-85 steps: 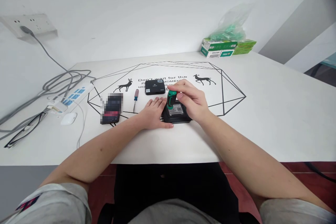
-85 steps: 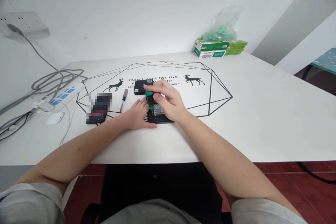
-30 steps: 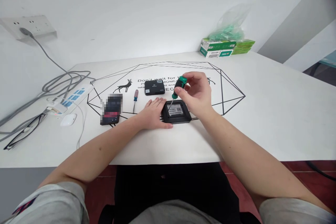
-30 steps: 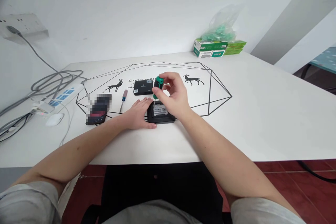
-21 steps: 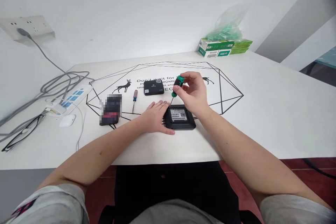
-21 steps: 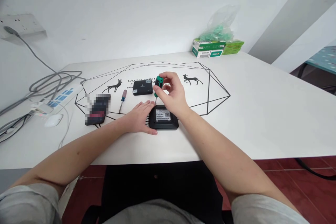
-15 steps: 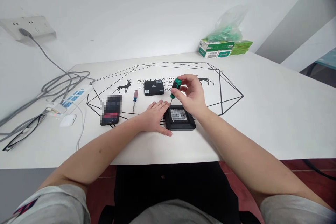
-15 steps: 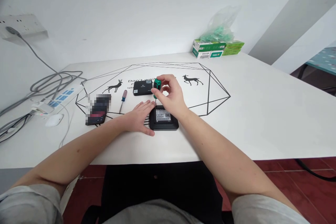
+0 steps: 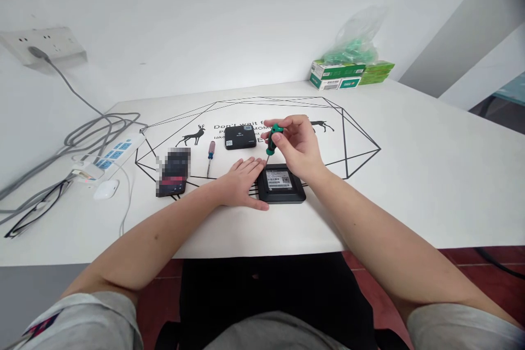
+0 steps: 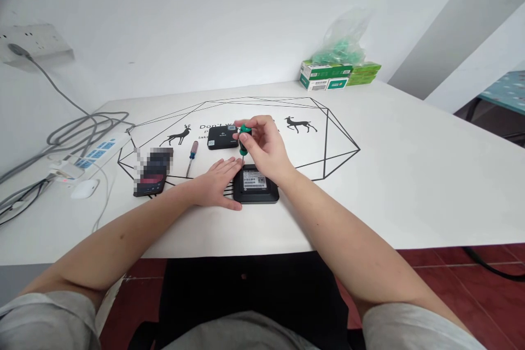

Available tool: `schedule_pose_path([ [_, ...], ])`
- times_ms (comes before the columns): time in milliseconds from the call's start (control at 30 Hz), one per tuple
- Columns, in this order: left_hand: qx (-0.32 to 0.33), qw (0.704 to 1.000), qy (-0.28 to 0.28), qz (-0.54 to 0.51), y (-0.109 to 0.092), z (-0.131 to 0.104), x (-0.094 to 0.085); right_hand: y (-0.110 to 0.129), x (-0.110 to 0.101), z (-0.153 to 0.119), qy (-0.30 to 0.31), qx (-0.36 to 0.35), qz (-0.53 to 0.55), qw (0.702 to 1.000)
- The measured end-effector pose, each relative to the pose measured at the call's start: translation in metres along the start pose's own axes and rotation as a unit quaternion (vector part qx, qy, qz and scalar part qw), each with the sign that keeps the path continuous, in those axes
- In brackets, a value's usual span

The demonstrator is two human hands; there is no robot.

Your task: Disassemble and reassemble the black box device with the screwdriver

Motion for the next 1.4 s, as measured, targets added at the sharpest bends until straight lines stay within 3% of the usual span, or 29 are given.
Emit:
schedule_pose_path([
  [167,-0.009,1.000,0.009,0.002,0.000,0.000,0.001,0.001,-0.004,-0.003,-0.021,-0.026,-0.054,0.998],
  [433,-0.005,1.000,0.011,0.007,-0.001,0.000,0.000,0.011,-0.006,-0.002,0.030,-0.055,-0.127,0.990],
  [567,-0.010,1.000,0.015,0.011,-0.001,0.000,0.000,0.014,-0.005,0.000,0.015,-0.090,-0.148,0.985],
  [700,-0.009,1.000,0.021,0.011,-0.002,0.000,-0.001,0.015,-0.005,0.000,0.007,-0.080,-0.169,0.982],
  [1000,-0.019,0.999,0.028,0.022,-0.004,-0.001,-0.002,0.012,-0.008,0.002,-0.003,-0.070,-0.157,0.985],
  [1233,-0.009,1.000,0.016,0.016,-0.001,0.000,0.000,0.005,0.003,-0.003,0.025,0.018,-0.006,1.000],
  [1400,-0.005,1.000,0.015,0.011,-0.001,0.000,0.001,0.012,0.002,-0.004,0.024,0.002,-0.045,0.999],
])
Point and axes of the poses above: each hand's wrist, its own z-axis towards the middle knuckle, its own x-axis out of the palm, y = z × x, the point moved 6 cm from there along z, towards the middle knuckle
